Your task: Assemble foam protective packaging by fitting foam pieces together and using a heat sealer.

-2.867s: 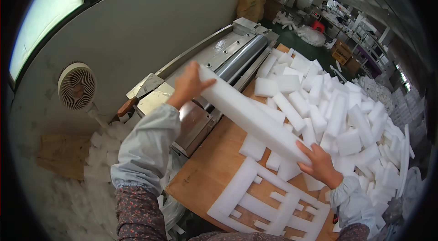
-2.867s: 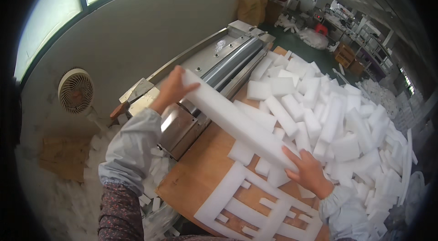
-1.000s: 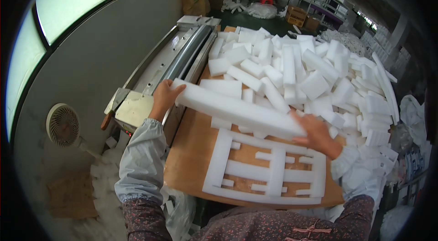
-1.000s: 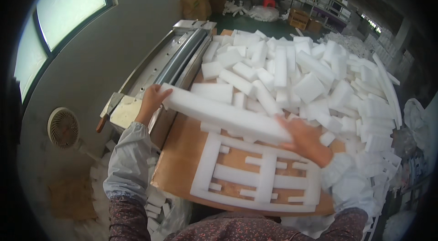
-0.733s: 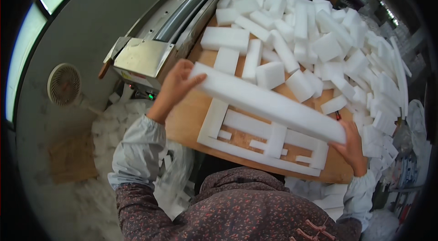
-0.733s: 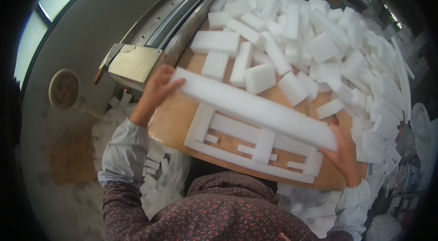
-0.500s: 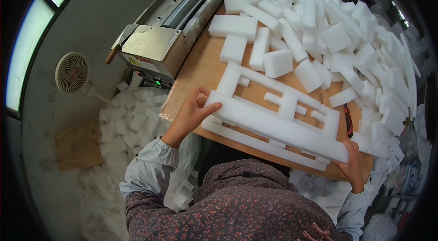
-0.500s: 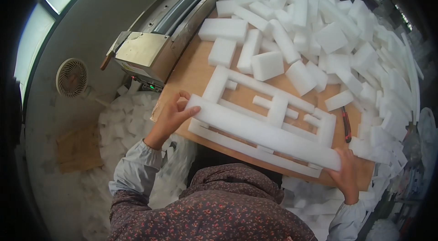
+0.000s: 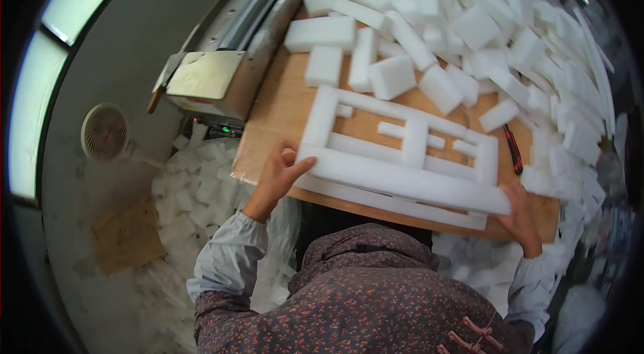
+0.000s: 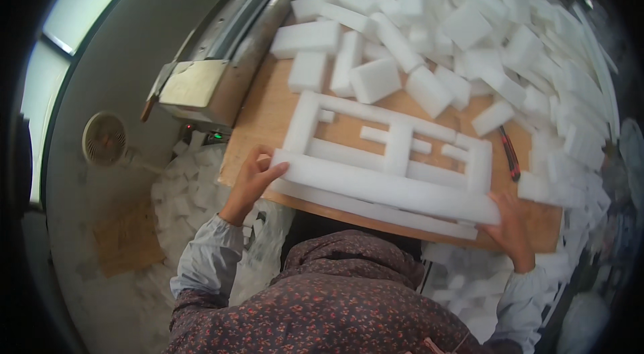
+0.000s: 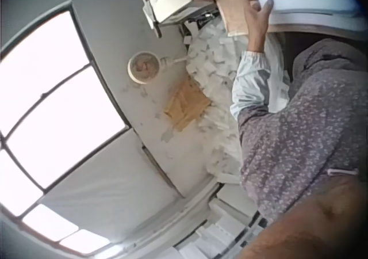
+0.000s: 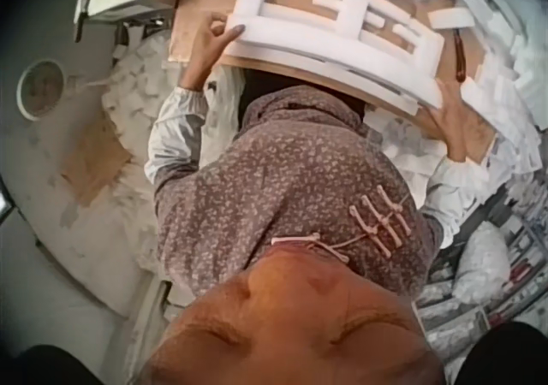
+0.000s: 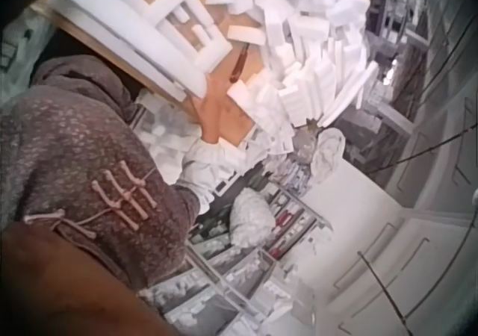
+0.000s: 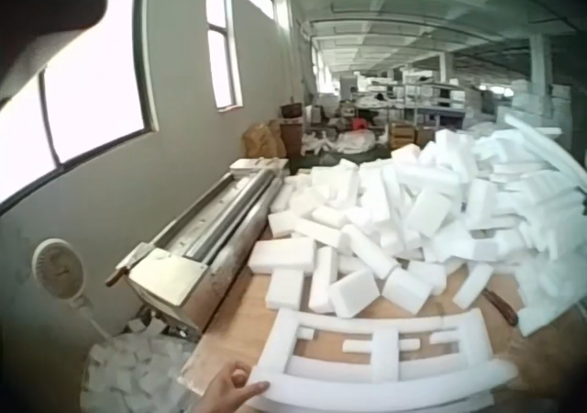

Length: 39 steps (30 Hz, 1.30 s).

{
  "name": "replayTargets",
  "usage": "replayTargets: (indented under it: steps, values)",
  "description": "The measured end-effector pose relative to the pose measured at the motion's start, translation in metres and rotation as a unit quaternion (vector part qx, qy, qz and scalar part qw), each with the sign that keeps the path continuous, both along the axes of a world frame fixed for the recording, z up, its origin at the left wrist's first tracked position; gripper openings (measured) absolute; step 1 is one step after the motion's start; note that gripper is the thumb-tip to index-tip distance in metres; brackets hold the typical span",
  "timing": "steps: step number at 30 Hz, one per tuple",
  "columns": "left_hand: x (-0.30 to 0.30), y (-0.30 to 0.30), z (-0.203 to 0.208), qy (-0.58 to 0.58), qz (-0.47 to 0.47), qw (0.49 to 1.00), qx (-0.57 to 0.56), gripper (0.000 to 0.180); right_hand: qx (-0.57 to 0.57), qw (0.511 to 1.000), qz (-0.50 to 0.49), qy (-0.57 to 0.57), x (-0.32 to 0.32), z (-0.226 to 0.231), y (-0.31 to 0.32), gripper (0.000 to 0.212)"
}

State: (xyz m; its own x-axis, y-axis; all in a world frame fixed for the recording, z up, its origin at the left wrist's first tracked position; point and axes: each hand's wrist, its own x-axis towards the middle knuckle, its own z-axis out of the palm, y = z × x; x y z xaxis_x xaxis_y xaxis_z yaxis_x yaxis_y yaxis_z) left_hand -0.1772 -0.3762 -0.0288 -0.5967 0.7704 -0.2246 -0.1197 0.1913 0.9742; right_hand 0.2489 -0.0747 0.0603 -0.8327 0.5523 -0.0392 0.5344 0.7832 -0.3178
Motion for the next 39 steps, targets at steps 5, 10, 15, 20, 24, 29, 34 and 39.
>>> replayTargets:
  steps: [5,10,15,20,24,29,34,39]
  values:
    - [0.005,0.001,-0.011,0.006,0.002,1.0,-0.017,0.035,-0.005,1.0,0.022,0.006,0.013,-0.006,0.017,0.061]
    - [0.006,0.001,0.0,0.059,0.003,0.995,-0.084,0.033,-0.009,1.0,0.014,0.016,0.011,-0.008,0.015,0.062]
    - [0.012,0.003,0.004,0.061,-0.011,0.996,-0.057,0.034,-0.066,0.997,0.005,0.049,0.021,-0.026,0.014,0.06]
    - [0.005,0.009,0.014,0.089,-0.041,0.989,-0.111,0.038,-0.084,0.995,-0.011,0.059,0.035,-0.047,0.01,0.068]
    - [-0.028,0.018,0.021,0.36,-0.075,0.923,-0.112,0.052,-0.064,0.981,-0.081,0.165,0.048,-0.042,-0.003,0.084]
    - [0.06,0.112,0.068,0.481,-0.204,0.852,-0.036,0.072,-0.098,0.942,-0.247,0.205,0.1,-0.106,-0.029,0.094]
    - [0.209,0.214,0.057,0.517,-0.382,0.758,0.109,0.084,-0.129,0.868,-0.342,0.336,0.07,-0.151,-0.061,0.076]
    - [0.301,0.27,0.025,0.579,-0.452,0.674,0.085,0.071,0.036,0.843,-0.412,0.343,0.041,-0.166,-0.065,0.063]
